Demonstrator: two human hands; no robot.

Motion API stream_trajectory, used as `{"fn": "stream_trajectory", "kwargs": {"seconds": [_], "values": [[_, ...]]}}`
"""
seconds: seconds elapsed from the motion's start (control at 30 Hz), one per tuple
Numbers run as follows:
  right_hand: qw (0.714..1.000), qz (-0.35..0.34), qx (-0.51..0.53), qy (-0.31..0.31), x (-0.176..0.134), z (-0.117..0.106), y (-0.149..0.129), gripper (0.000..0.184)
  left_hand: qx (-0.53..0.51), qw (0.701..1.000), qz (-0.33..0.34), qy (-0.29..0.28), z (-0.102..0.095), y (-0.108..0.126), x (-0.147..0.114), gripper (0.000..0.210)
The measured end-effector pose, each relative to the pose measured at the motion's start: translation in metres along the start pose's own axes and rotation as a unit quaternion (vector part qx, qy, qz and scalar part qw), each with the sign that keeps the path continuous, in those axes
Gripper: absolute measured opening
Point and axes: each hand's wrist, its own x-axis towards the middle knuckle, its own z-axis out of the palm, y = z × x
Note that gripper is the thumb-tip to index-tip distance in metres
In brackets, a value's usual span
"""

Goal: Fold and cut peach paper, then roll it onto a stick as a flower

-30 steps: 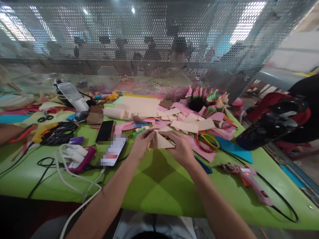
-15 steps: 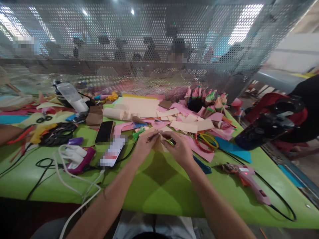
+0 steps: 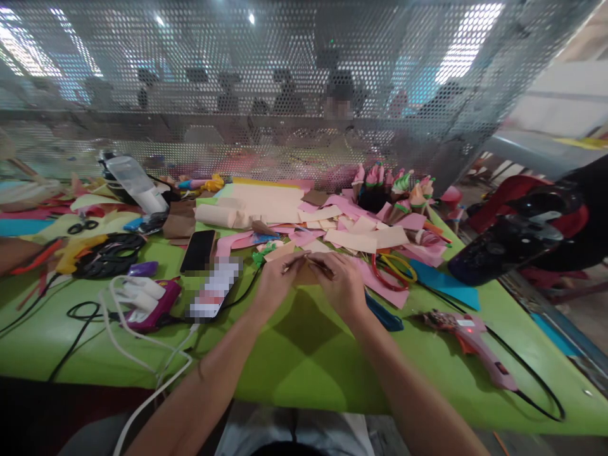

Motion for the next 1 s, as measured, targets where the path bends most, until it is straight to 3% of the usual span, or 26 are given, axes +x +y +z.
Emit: {"fn": "stream_trajectory", "kwargs": {"seconds": [0.4,0.6,1.0], "values": [[0.996,0.047,0.072,0.003,-0.0007,0.0016,0.0037,0.010,0.007,1.000,0.005,-0.012,0.0008,-0.0004,-0.0004,0.027],[0.984,0.103,0.141,-0.013,-0.0005,0.0036,0.0074,0.014,0.002,1.000,-0.003,-0.015,0.0009,0.0019,0.0001,0.025],[0.991,0.078,0.107,-0.004,-0.0008,0.0030,0.0070,0.011,-0.025,1.000,-0.007,-0.004,0.0010,0.0045,-0.0002,0.023]]}}
